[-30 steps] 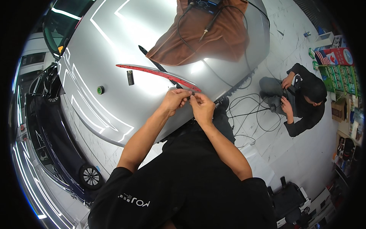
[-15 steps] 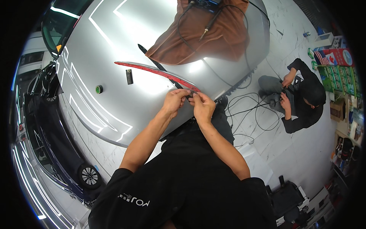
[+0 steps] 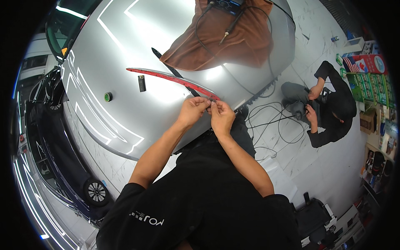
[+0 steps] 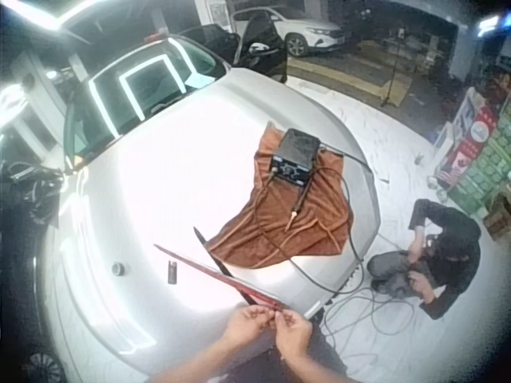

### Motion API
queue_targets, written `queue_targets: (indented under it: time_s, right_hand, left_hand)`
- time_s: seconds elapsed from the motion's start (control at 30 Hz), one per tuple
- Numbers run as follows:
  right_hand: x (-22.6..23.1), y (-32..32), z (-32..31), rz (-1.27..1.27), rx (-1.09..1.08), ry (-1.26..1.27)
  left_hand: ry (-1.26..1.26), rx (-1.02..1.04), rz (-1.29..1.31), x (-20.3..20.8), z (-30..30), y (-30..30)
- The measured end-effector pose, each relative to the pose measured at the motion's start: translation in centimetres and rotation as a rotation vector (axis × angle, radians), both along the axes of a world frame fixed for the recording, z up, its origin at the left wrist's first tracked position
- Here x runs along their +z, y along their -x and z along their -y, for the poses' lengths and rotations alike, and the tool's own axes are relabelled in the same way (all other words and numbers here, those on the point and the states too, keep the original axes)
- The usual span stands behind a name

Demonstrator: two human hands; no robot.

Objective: The person applies a red decorative stripe to the hood of a silver car. They position the stripe, use a lighter to heat the edges, and press it down with their fingers. A second person briefly assists by wiping the hood with a cloth.

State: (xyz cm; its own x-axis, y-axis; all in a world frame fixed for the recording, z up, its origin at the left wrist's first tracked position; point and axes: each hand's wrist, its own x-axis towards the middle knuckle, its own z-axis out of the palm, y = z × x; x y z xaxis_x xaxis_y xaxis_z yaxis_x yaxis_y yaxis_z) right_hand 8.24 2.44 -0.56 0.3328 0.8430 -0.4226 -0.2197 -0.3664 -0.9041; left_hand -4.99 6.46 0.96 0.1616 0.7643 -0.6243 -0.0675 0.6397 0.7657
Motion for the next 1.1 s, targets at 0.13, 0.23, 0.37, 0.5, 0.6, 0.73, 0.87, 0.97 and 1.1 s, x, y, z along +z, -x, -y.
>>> queue_targets:
  time_s: [0.13, 0.23, 0.37, 0.5, 0.6, 0.73, 0.87, 0.97, 1.1]
  right_hand:
    - [0.4, 0.1, 0.4, -0.011, -0.037, -0.021]
    - [-0.3, 0.0, 1.4, 0.057, 0.012, -0.125]
    - [-0.4, -0.3, 1.7, 0.316, 0.131, -0.252]
    - [0.0, -0.4, 2.2, 0.345, 0.122, -0.241]
    - [0.8, -0.6, 1.6, 0.504, 0.144, -0.396]
    - [1.4, -0.8, 0.9, 0.665, 0.171, -0.499]
    - [0.1, -0.5, 1.4, 0.562, 0.130, -0.337]
    - [0.5, -0.4, 1.2, 0.575, 0.133, -0.328]
    - [1.0, -0.1, 1.0, 0.555, 0.142, -0.299]
  left_hand:
    - [-0.083, 0.006, -0.038, -0.9, 0.6, -0.5]
    - [-0.056, 0.021, -0.065, 0.2, 0.3, -0.7]
    - [-0.027, 0.040, -0.084, 0.1, 0.1, -0.5]
    - [0.000, 0.053, -0.132, 0.5, -0.1, -0.4]
    - [-0.015, 0.088, -0.123, 0.6, -0.1, -0.9]
    - [-0.024, 0.089, -0.122, 0.9, -0.2, -0.9]
    - [-0.004, 0.079, -0.120, 1.4, -0.2, -0.8]
    - [-0.002, 0.076, -0.106, 1.2, -0.1, -0.6]
    - [-0.013, 0.068, -0.096, 1.5, -0.1, -0.5]
